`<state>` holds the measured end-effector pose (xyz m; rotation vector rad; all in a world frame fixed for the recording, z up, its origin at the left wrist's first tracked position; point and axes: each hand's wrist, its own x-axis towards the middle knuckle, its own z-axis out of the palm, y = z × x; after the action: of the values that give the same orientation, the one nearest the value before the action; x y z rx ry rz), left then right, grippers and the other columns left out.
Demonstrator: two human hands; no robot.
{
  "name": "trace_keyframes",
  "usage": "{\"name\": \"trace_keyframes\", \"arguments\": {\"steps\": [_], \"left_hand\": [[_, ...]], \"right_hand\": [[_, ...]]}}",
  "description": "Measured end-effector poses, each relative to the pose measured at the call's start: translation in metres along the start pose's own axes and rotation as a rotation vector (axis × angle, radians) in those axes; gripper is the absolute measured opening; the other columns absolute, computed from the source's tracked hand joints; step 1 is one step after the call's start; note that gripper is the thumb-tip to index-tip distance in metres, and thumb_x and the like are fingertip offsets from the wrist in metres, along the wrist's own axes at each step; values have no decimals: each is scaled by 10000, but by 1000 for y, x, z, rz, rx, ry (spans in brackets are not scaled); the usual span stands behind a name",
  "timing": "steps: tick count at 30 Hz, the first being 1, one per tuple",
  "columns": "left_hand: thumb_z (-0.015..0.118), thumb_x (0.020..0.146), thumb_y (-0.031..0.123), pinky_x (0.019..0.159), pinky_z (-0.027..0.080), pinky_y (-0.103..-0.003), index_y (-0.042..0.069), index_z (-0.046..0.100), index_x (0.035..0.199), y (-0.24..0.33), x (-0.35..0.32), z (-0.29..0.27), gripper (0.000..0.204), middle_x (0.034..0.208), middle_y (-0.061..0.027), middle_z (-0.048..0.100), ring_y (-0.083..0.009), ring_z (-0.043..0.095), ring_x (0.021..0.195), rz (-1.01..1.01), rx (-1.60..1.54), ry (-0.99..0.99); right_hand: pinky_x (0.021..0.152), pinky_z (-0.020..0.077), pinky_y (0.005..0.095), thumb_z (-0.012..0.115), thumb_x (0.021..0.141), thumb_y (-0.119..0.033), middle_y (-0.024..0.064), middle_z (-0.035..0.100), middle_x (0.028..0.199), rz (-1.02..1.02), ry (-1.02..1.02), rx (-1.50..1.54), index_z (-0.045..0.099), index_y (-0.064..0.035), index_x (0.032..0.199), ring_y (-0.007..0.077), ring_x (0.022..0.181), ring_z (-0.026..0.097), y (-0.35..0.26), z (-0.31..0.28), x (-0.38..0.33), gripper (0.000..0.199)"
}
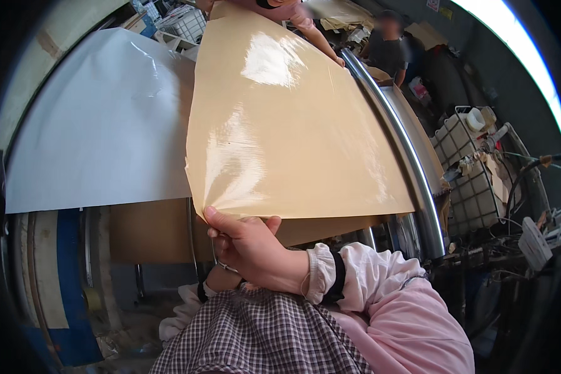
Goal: The person guides a laminated sheet along an industrial roller machine, takes a small blade from a coworker, and slices across the sheet. The person then removes the cut piece and holds the sheet flat over the rollers.
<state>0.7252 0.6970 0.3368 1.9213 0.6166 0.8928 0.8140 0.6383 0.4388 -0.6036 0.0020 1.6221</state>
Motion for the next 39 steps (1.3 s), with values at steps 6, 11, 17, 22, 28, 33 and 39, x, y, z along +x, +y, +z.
{"name": "trace_keyframes", "arguments": {"steps": [6,11,17,22,28,33,39], "left_hand": [[518,817,91,726,429,-322,-4,527,1033,16,-6,-18,237,976,-147,510,-265,533,843,-48,-3,-74],[499,832,104,755,420,-326,-17,510,1057,23,1,-15,256,1009,-161,502,-269,525,877,-64,7,-111],[476,850,120,790,409,-331,-32,490,1086,33,16,-4,281,1049,-178,493,-274,515,917,-60,21,-121],[457,865,133,819,400,-336,-45,474,1110,40,30,3,303,1082,-192,485,-278,506,950,-55,38,-109],[434,883,149,854,390,-341,-60,454,1139,48,47,12,331,1122,-209,475,-283,496,991,-62,49,-75],[415,898,162,883,381,-345,-72,438,1163,53,62,22,355,1155,-223,467,-287,488,1024,-74,70,-41],[392,916,178,917,370,-350,-88,418,1192,61,79,32,384,1195,-239,457,-291,478,1064,-177,148,30]], "right_hand": [[454,322,172,508,887,-299,-13,488,651,-50,-13,14,543,13,953,71,541,424,7,-5,11,321],[421,322,157,527,868,-353,-6,523,647,-294,-137,-1,554,12,933,65,484,445,8,-5,18,372],[388,316,193,538,854,-357,7,527,554,-392,-22,-109,597,-20,775,76,416,433,3,4,21,351],[379,324,188,580,836,-316,9,532,548,-419,23,-138,591,-18,740,71,413,453,-2,5,23,314],[388,336,186,593,828,-284,1,526,535,-440,-86,-11,579,-19,717,63,415,456,-16,10,22,287],[394,345,183,538,859,-334,-5,519,513,-327,-57,-143,609,-20,729,56,399,440,-28,11,13,347],[528,384,147,424,915,-372,-10,550,595,-175,-680,-185,645,16,869,33,501,460,-28,-70,-23,449]]}}
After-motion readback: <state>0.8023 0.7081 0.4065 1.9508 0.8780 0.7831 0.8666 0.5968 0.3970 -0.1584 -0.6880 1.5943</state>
